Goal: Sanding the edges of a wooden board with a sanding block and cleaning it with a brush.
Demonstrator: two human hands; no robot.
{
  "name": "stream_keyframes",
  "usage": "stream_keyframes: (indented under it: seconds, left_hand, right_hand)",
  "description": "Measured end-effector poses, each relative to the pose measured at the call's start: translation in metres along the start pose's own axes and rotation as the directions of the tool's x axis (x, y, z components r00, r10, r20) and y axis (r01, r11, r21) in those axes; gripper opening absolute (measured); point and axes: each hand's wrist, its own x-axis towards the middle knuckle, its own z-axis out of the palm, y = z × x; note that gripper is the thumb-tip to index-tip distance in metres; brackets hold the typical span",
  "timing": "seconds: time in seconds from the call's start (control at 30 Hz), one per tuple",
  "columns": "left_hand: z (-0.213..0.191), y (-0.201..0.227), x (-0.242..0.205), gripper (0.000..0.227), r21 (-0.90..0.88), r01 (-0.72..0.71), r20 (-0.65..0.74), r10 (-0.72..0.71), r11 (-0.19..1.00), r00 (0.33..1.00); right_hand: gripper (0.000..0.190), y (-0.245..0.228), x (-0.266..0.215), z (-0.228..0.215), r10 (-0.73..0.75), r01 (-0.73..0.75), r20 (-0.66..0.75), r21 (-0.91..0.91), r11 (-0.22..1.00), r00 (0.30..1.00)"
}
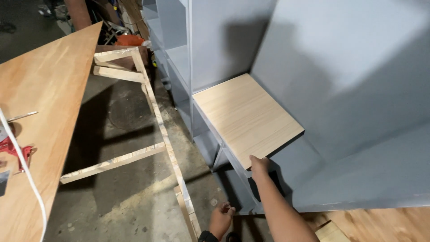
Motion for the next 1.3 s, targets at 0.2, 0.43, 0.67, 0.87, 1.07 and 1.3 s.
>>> stream_keyframes:
  seconds: [0.2,0.43,0.67,0.87,1.07,1.3]
  left_hand:
    - [-0.01,-0.002,-0.028,0.024,-0.006,-0.043,-0.05,0.042,0.999,0.998]
    - [-0.012,-0.016,-0.037,0.053,0.032,-0.01,-0.008,0.01,0.999,1.0]
    - [-0.013,-0.053,-0.051,0.056,-0.044,-0.086,0.019,0.087,0.995,0.996]
    - [-0.023,-0.033,-0.104,0.05,0.06,-0.045,0.021,0.044,0.997,0.999]
    - [-0.008,-0.007,-0.144,0.045,0.031,-0.201,0.054,0.199,0.979,0.978]
    - [0.013,0.051,-0.165,0.036,-0.115,-0.308,0.115,0.321,0.944,0.94]
  right_hand:
    - [0.052,-0.004,-0.018,-0.004,-0.03,0.03,0.001,0.02,0.999,1.0]
    - [0.076,-0.016,-0.078,-0.02,-0.116,0.131,0.123,-0.121,0.984,0.986]
    - [0.043,0.078,-0.101,-0.059,-0.456,0.542,0.302,-0.345,0.766,0.837]
    - [0.03,0.108,-0.162,-0.118,-0.462,0.581,0.374,-0.333,0.743,0.804]
    - [0.029,0.053,-0.228,-0.173,-0.563,0.628,0.315,-0.161,0.761,0.764]
    - [0.027,-0.018,-0.312,-0.227,-0.767,0.786,0.198,-0.027,0.618,0.61]
